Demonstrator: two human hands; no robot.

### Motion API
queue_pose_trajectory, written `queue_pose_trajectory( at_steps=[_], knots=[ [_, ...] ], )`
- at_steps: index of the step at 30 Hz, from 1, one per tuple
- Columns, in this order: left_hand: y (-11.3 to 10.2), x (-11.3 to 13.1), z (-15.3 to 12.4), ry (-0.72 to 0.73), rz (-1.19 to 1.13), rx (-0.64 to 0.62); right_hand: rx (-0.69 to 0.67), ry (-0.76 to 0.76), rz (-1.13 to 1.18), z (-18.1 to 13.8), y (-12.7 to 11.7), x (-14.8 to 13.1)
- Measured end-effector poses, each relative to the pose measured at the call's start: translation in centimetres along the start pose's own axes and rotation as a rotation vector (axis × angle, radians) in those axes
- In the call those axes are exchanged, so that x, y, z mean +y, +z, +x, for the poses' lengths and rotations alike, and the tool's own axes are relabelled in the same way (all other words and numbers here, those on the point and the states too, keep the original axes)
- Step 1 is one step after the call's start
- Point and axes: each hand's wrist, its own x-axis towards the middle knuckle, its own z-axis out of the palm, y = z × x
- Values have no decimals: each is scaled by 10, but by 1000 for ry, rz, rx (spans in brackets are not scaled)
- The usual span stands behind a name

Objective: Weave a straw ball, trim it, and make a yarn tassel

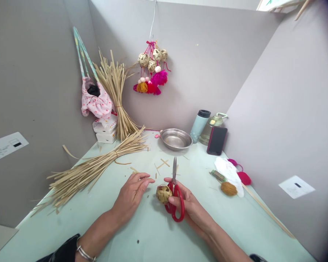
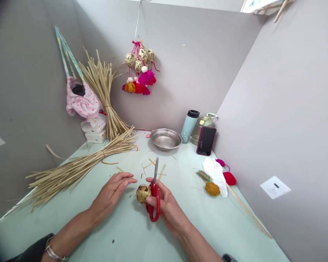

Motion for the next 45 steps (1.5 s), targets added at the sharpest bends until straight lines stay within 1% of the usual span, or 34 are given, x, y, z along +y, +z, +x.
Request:
queue_pose_trajectory(
  at_steps=[2, 4, 6, 8, 12, 16, 18, 20, 22, 24, 27, 31, 37, 40, 45],
  knots=[
    [2, -2, 2, 38, 53, 27, -13, -11, -11, 0, 0, -1],
    [4, -4, 2, 54, 48, 71, -16, -14, -20, -1, 0, -3],
    [5, -3, 1, 31, -13, 111, -16, -9, -30, -2, 0, -4],
    [6, 0, -1, -9, -98, 119, -15, -8, -44, -2, 0, -5],
    [8, 6, -5, -32, -198, 46, -30, -30, -67, -1, 0, -4],
    [14, 10, -7, 28, -271, -76, -64, -56, -75, 0, 1, -2],
    [16, 11, -8, 60, -295, -107, -67, -62, -82, 1, 2, -1],
    [17, 11, -9, 77, -285, -56, -37, -70, -102, 2, 2, 1],
    [16, 11, -11, 86, -248, 28, 26, -82, -130, 3, 3, 4],
    [15, 11, -11, 91, -212, 69, 83, -105, -161, 5, 4, 6],
    [15, 12, -11, 65, -201, 62, 138, -159, -271, 7, 7, 10],
    [17, 14, -8, -6, -217, 77, 202, -248, -533, 6, 10, 15],
    [17, 9, -5, -66, -343, 29, 197, -424, -775, 3, 6, 23],
    [17, 8, -6, -72, -414, 3, 183, -465, -837, 2, 5, 24],
    [20, 11, -7, -87, -439, -10, 168, -452, -828, 2, 7, 23]
  ],
)
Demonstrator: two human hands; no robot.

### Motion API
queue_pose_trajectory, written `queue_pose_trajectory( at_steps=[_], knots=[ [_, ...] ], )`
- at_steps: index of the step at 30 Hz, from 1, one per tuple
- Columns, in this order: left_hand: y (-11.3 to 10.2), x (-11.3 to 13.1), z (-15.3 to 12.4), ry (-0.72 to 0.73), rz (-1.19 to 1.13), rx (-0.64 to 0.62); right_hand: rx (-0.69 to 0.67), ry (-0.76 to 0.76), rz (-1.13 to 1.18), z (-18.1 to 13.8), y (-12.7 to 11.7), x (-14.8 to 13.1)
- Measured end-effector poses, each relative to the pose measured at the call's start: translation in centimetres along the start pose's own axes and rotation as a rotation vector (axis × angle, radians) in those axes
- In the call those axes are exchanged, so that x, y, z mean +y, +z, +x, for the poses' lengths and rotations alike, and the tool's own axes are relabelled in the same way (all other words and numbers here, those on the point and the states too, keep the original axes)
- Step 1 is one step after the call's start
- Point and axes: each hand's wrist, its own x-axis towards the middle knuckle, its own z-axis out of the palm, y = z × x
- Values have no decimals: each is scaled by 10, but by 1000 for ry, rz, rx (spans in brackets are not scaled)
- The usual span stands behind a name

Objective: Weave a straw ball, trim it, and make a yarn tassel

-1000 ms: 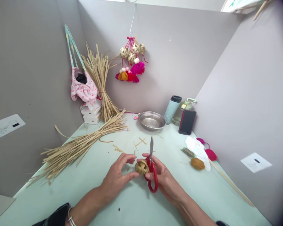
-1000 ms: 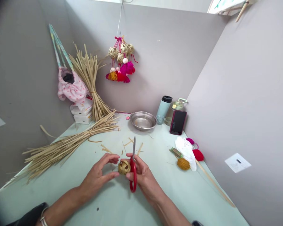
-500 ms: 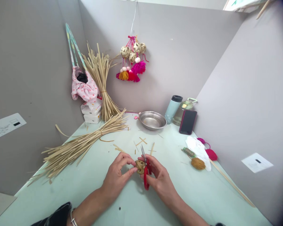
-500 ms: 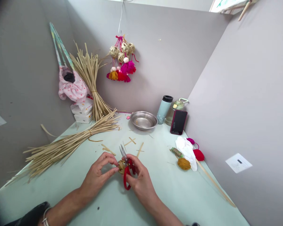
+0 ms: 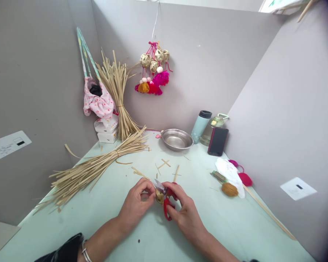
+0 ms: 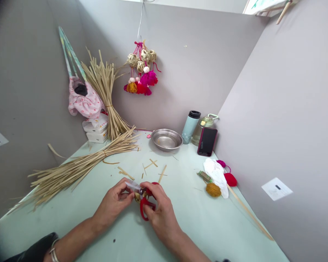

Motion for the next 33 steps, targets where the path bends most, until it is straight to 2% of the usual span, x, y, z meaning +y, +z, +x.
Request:
queue_pose_trajectory(
  at_steps=[5, 8, 13, 17, 20, 22, 24, 29, 33],
  knots=[
    [3, 2, -1, -6, 24, 28, -12, 53, 41, 1, -2, -5],
    [3, 4, -2, 41, 78, 65, -11, 115, 85, 3, -4, -9],
    [-1, 3, -3, 142, 214, 132, -18, 236, 340, 6, -9, -13],
    [-6, -1, -2, 188, 257, 132, 11, 252, 336, 8, -15, -9],
    [-8, -1, -2, 191, 279, 131, -65, 207, 316, 6, -19, -6],
    [-8, -1, -3, 196, 273, 119, -136, 186, 330, 4, -18, -6],
    [-7, -1, -3, 219, 281, 96, -152, 211, 332, 3, -14, -7],
    [-2, -1, -5, 276, 314, -23, -12, 301, 357, 7, -4, -11],
    [1, 0, -7, 234, 213, -97, -2, 333, 442, 12, -6, -8]
  ],
)
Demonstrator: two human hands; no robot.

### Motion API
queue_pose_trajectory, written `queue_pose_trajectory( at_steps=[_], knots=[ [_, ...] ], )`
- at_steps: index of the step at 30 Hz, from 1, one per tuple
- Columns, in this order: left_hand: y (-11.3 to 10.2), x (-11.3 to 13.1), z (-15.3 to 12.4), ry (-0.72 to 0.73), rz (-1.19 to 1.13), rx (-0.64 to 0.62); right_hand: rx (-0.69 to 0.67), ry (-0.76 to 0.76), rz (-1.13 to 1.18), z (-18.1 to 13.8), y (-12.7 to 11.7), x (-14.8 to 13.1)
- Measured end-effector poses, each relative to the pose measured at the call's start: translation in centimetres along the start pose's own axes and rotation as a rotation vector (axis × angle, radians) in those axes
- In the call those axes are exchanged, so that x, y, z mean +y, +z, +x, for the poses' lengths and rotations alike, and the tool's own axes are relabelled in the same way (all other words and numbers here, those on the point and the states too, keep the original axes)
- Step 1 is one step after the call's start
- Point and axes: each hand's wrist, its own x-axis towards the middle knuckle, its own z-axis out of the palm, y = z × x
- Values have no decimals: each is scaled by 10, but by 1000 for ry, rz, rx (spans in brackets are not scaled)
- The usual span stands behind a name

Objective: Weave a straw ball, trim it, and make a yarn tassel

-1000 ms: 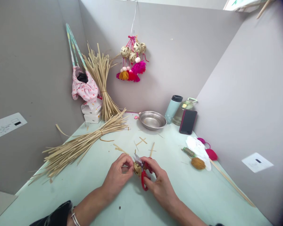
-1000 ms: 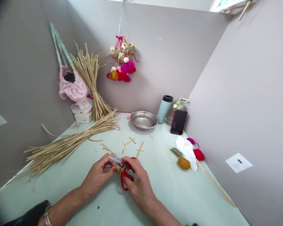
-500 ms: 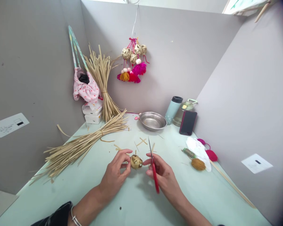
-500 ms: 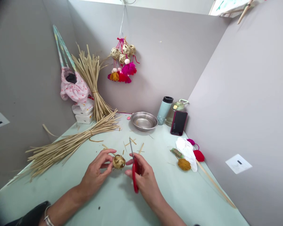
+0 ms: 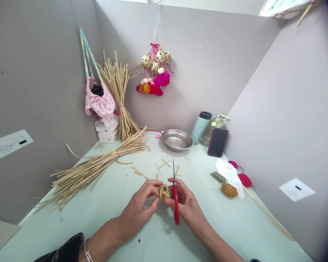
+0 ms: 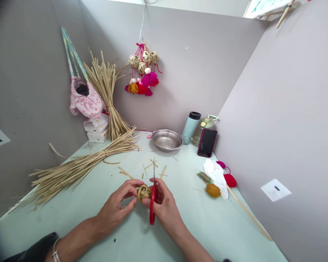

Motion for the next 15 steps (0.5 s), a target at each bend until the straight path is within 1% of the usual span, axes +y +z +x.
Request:
queue_pose_trajectory(
  at_steps=[4, 7, 9, 15],
  knots=[
    [-1, 0, -1, -53, -93, 7, 5, 58, 31, 0, -2, -2],
    [-1, 0, -1, -44, -55, 18, -23, 68, 67, -4, 0, -7],
    [0, 0, -1, -32, -54, 21, -25, 71, 87, -6, 1, -9],
    [1, 5, 0, -44, -207, 46, 5, 35, 42, -5, 1, -6]
  ],
)
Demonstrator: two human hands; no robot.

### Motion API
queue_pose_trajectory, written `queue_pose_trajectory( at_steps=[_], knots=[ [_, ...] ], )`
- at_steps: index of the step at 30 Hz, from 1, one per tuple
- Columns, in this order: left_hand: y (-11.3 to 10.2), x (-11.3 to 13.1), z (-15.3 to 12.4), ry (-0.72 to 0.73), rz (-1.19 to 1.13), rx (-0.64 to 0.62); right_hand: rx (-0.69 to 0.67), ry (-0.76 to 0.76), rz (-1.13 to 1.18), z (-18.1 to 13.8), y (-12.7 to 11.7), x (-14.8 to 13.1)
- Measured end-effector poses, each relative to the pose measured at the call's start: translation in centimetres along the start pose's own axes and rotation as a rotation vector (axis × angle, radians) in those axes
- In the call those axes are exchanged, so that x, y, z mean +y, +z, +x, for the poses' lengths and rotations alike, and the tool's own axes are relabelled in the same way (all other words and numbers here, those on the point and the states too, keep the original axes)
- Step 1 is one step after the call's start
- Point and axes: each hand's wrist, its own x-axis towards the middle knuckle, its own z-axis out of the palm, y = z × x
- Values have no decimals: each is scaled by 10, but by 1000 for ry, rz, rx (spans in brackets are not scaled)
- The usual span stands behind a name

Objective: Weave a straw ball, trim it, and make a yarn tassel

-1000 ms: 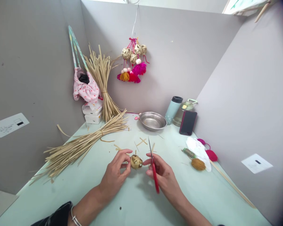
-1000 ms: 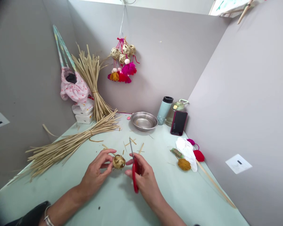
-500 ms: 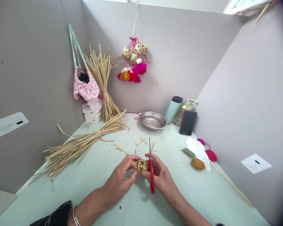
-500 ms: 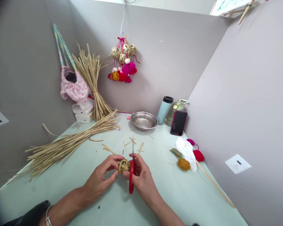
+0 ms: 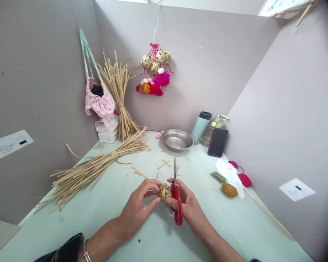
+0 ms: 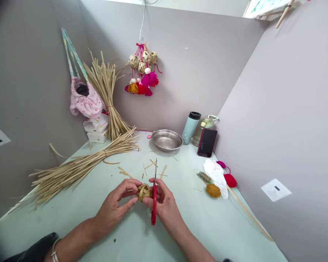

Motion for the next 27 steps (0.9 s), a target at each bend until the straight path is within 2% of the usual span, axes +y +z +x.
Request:
queue_pose_trajectory(
  at_steps=[5, 15, 21, 24, 27],
  knots=[
    [-2, -1, 0, -2, -46, 51, -35, -10, -28, 1, -1, 4],
    [-3, -2, 2, 26, 7, 61, -82, -2, -14, -4, 2, -5],
    [-4, -1, 3, -60, -93, 70, -93, 31, 71, -2, -1, -2],
    [-2, -1, 4, -153, -196, 21, -140, 80, 215, -2, -2, -4],
    [0, -1, 5, -165, -207, -49, -169, 122, 294, -4, -1, -7]
  ],
)
